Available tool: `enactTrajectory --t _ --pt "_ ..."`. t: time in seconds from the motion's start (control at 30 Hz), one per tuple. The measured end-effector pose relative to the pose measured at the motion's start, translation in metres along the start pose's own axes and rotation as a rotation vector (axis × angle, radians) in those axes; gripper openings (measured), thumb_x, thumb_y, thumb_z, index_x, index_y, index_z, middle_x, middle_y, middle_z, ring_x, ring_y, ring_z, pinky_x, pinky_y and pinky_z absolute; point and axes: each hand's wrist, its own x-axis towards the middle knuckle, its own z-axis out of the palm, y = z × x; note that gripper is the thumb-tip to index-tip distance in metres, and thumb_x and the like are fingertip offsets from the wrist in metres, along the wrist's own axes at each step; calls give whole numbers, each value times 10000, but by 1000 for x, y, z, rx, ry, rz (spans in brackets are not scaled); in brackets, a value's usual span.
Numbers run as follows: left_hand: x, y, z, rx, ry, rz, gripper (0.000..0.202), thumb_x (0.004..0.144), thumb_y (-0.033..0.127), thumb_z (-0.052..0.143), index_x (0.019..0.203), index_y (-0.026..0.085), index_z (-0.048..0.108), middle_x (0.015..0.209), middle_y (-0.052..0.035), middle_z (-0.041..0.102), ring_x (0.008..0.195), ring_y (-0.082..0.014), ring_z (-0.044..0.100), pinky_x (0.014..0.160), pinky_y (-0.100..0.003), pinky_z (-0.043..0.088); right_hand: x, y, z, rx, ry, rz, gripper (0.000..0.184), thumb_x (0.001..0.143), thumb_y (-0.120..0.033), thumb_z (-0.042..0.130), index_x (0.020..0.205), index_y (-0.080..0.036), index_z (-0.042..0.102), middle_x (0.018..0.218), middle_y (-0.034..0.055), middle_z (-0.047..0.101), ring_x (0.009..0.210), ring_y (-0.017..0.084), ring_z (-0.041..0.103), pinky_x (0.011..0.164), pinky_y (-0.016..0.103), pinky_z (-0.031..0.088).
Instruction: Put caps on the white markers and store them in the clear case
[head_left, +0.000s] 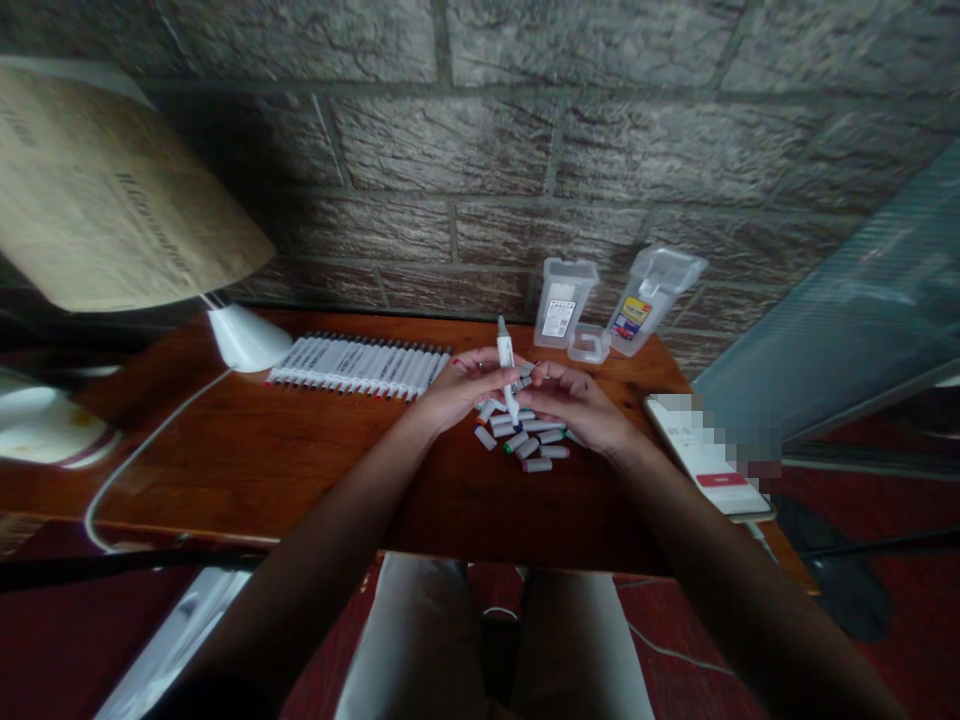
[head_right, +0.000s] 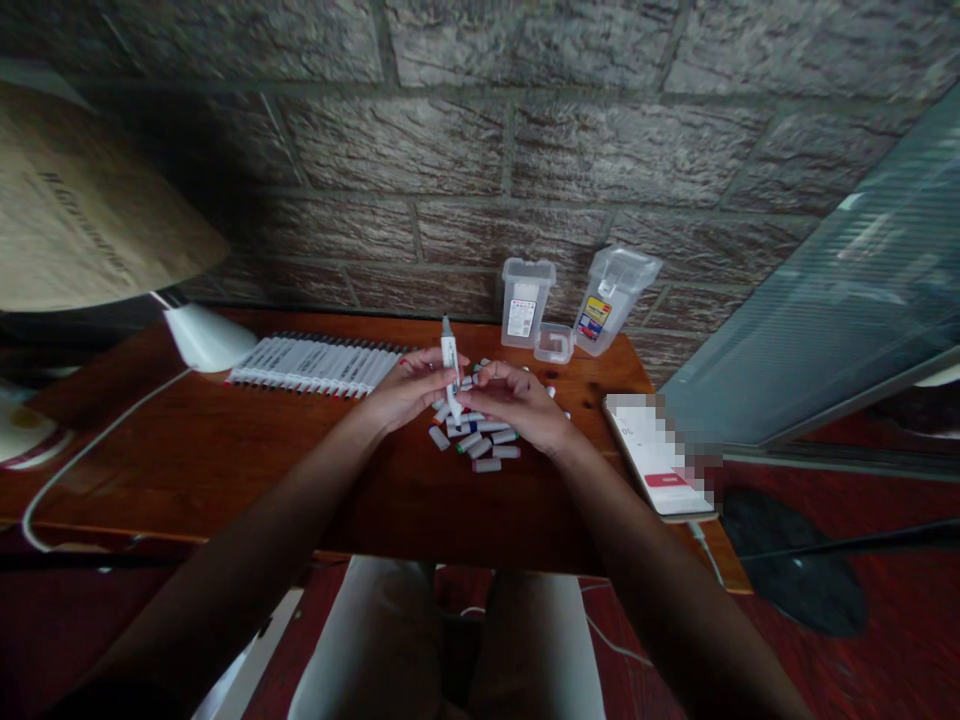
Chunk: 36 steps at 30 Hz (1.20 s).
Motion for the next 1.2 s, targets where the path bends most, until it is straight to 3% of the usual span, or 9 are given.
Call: enactTrajectory --t 0.17,0.33,0.4,0.5,0.57,0.9,1.03,1.13,1.2 --pt "2 -4 -1 175 -36 49 415 651 454 874 904 150 749 793 -15 699 588 -84 577 578 -223 459 0 1 0 25 -16 -19 357 685 -294 870 834 -222 553 840 -28 699 710 108 652 557 206 449" --pt "-4 18 -18 462 -25 96 315 790 484 758 809 170 738 622 12 621 520 -78 503 516 -199 387 4 -5 -8 83 101 3 377 640 -330 856 909 -230 612 633 -91 545 450 38 347 409 200 201" --pt "-10 29 -27 607 -147 75 249 728 404 816 797 173 753 715 -16 693 620 -105 583 575 -199 431 5 -10 -12 99 157 -16 386 623 -337 842 929 -234 630 609 -100 484 450 36 284 411 209 171" --pt "-19 38 -38 712 -450 -147 272 676 315 843 919 209 787 709 -6 714 600 -114 602 563 -196 430 5 -16 -16 124 212 -36 349 609 -328 824 896 -232 652 595 -99 419 466 39 259 413 212 163" --pt "-22 36 -42 768 -514 -227 283 671 287 833 945 225 795 682 8 709 574 -112 593 538 -189 403 5 -19 -16 152 224 -30 341 601 -322 822 884 -226 660 598 -95 413 470 36 262 414 206 153" --pt "-17 23 -41 999 -536 -253 188 669 281 819 850 233 807 573 39 631 516 -101 525 497 -199 322 5 -17 -13 132 187 -3 337 611 -352 814 884 -210 678 603 -89 414 490 50 247 431 224 158" --pt "-21 33 -34 844 -504 -110 219 711 323 819 896 208 794 767 -4 718 630 -113 593 586 -204 413 3 -18 -11 147 203 -32 343 595 -376 841 750 -212 583 593 -91 398 480 47 259 436 219 164" --pt "-21 36 -26 663 -376 23 256 714 307 831 933 190 771 976 -55 745 798 -150 656 713 -243 492 2 -17 -8 102 211 -89 423 637 -450 825 652 -215 474 555 -90 355 467 53 261 444 226 197" --pt "-19 33 -21 557 -293 79 271 711 288 837 943 179 751 963 -59 748 826 -157 671 755 -265 519 1 -16 -7 42 245 -142 454 684 -513 789 623 -218 449 527 -84 344 461 63 255 448 239 208"
